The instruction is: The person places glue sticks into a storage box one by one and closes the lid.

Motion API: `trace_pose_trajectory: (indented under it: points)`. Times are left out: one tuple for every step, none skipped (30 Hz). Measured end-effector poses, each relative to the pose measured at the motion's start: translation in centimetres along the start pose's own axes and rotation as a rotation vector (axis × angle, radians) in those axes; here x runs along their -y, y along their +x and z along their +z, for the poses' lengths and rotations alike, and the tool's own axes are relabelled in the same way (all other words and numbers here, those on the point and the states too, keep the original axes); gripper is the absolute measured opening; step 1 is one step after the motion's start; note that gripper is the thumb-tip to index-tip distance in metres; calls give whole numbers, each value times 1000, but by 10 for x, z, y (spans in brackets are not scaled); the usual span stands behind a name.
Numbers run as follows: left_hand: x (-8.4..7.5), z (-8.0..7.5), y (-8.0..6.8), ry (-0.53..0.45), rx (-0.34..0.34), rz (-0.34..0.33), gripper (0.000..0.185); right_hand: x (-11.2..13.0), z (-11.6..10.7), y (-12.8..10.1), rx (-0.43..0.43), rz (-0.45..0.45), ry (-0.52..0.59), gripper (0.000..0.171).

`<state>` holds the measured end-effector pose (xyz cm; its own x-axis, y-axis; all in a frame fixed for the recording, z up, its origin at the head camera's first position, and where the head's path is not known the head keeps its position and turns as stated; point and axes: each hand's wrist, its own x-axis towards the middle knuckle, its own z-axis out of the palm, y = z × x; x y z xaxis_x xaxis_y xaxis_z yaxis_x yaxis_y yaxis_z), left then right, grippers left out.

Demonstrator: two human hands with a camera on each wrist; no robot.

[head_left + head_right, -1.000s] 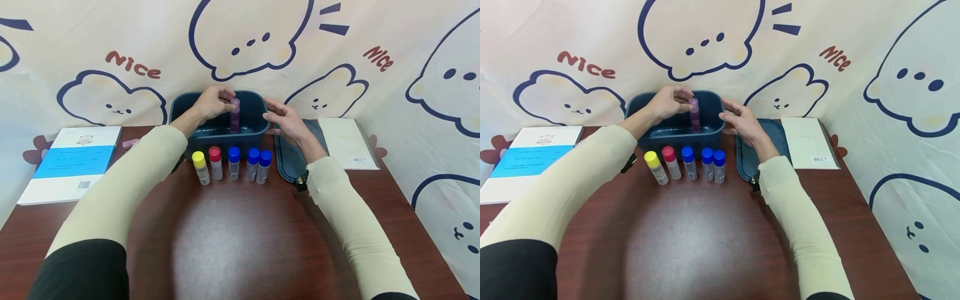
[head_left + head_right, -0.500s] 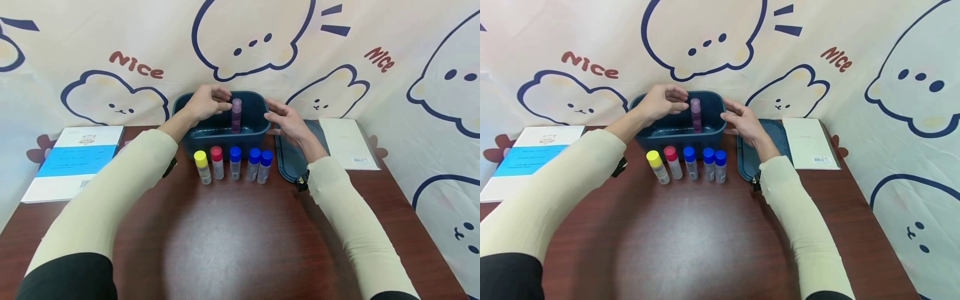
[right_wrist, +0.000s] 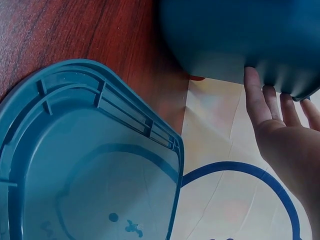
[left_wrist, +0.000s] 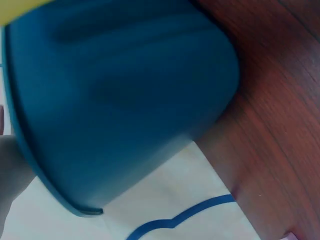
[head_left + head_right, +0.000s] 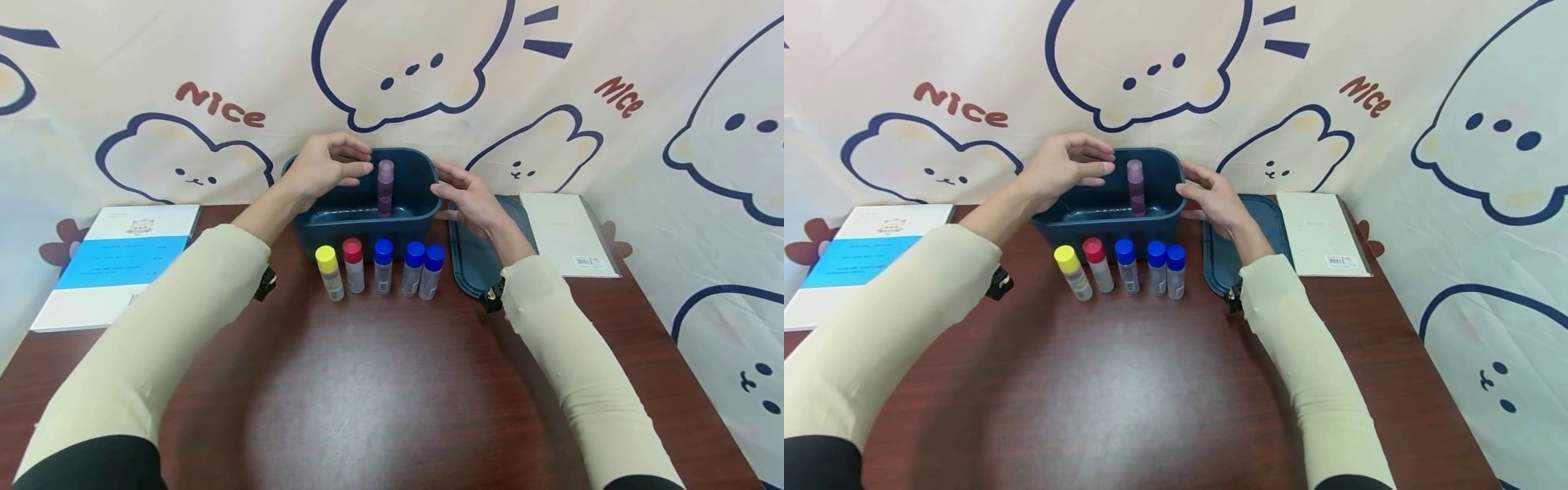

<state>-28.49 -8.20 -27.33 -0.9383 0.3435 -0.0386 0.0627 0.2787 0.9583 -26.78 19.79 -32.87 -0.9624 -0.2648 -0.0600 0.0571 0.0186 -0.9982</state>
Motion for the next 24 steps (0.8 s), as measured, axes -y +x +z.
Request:
trace_pose_trajectory:
  points:
    - [-1, 1, -1, -6, 4, 9, 37, 0, 0, 0, 0, -1, 1, 55]
    - [-2, 2, -3, -9, 9, 17, 36, 0, -1, 0, 0, -1, 3, 55]
    - [-2, 3, -4, -11, 14, 24, 35, 1, -1, 0, 0, -1, 6, 55]
    - [-3, 4, -6, -10, 19, 32, 34, 1, -2, 0, -1, -1, 8, 55]
    - [-2, 4, -7, -13, 21, 38, 33, 1, -2, 0, -3, -2, 10, 55]
    - [-2, 4, -8, -14, 21, 41, 32, 1, -2, 0, -4, -1, 12, 55]
    - [-1, 3, -10, -16, 19, 45, 31, 1, -2, 0, -5, 0, 12, 55]
    - [0, 2, -12, -17, 16, 50, 30, 1, -2, 0, -6, 0, 10, 55]
    - [1, 0, -14, -19, 11, 51, 30, 1, -1, 0, -7, 0, 9, 55]
    - [2, -2, -17, -16, 7, 54, 29, 0, -1, 0, -9, 1, 5, 55]
    - [4, -4, -19, -13, 2, 55, 29, 0, -1, 0, -11, 1, 2, 55]
    - [4, -6, -23, -7, 1, 57, 29, 0, 0, 0, -13, 1, -1, 55]
    - [5, -8, -26, -1, -3, 57, 29, 0, 0, 0, -15, 1, -4, 55]
    - [5, -11, -30, 5, -9, 58, 29, -1, 0, 0, -15, 0, -6, 55]
    - [6, -13, -33, 12, -15, 57, 29, -1, 1, 1, -15, -2, -7, 55]
    - [6, -16, -37, 18, -20, 60, 29, -1, 1, 1, -14, -3, -11, 54]
    - [6, -18, -40, 19, -25, 63, 29, -1, 1, 1, -12, -5, -11, 54]
    - [6, -20, -43, 18, -31, 66, 29, -1, 2, 1, -11, -5, -11, 54]
    - [6, -21, -46, 14, -38, 66, 29, -1, 2, 1, -9, -6, -12, 54]
    - [6, -23, -49, 10, -42, 72, 28, -1, 2, 1, -8, -6, -11, 54]
    - [6, -24, -51, 4, -45, 76, 27, -1, 2, 1, -9, -6, -9, 54]
    - [7, -25, -53, 1, -49, 80, 27, -1, 1, 1, -10, -4, -8, 54]
    - [6, -26, -56, 5, -53, 86, 26, -1, 1, 1, -11, -3, -5, 54]
    - [6, -27, -58, 12, -57, 91, 26, -1, 1, 1, -12, -3, -4, 54]
